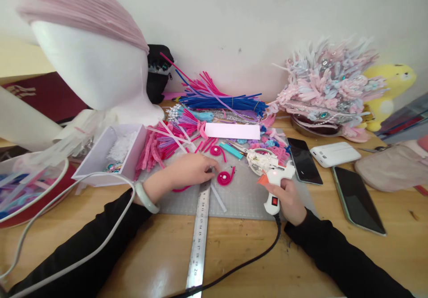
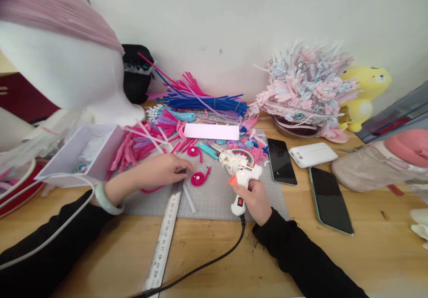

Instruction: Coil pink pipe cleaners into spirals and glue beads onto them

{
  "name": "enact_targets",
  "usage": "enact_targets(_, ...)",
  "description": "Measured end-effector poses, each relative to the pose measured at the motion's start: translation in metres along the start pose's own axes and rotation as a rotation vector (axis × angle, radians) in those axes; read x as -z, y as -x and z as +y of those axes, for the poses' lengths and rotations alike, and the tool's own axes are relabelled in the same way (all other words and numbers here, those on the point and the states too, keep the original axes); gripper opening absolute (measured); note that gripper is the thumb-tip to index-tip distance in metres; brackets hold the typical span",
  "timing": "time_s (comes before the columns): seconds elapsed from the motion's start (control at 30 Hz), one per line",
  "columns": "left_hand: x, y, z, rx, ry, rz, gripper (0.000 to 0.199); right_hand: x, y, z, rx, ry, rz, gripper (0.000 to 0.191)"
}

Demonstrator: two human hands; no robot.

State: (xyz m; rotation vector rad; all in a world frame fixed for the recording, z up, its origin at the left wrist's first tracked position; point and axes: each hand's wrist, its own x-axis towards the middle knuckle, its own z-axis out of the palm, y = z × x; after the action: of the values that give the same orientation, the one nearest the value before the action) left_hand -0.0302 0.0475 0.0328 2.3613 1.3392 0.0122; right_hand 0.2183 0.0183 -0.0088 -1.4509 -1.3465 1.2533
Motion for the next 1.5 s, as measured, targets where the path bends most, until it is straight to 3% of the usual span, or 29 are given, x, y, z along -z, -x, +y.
enact_targets(0.13,-0.008,0.0,0.0,-0.026,-0.003,0.017,0.025,0.0,-0.001,0.001,0.006,-0.01,-0.017,0.024)
enact_targets(0.27,-0.012,-0.004,0.004,0.055,-0.069,0.029,0.021,-0.01,-0.004,0.009,0.015,-0.127,0.018,0.023)
enact_targets(0.47,-0.022,-0.005,0.011,0.12,-0.199,0.09,0.02,-0.047,-0.006,0.002,0.004,-0.385,0.002,0.019)
enact_targets(0.7,-0.031,-0.006,0.008,0.092,-0.159,0.126,0.017,-0.082,-0.007,-0.02,0.038,-0.653,-0.04,0.021)
enact_targets(0.87,-0.032,-0.004,0.007,0.078,-0.13,0.14,0.017,-0.087,-0.01,-0.02,0.009,-0.678,0.037,0.02)
enact_targets(1.07,-0.032,-0.005,0.007,0.119,-0.091,0.175,0.015,-0.086,-0.012,-0.019,-0.032,-0.647,0.032,0.021)
enact_targets(1.23,-0.02,-0.002,-0.002,0.27,-0.176,0.247,0.02,-0.086,-0.013,-0.017,-0.021,-0.667,0.03,0.023)
enact_targets(1.43,0.011,0.012,-0.02,0.661,-0.5,0.442,0.037,-0.086,-0.012,-0.018,-0.036,-0.686,0.018,0.021)
enact_targets(1.5,0.013,0.015,-0.016,0.64,-0.51,0.428,0.042,-0.085,-0.011,-0.018,-0.031,-0.687,0.014,0.022)
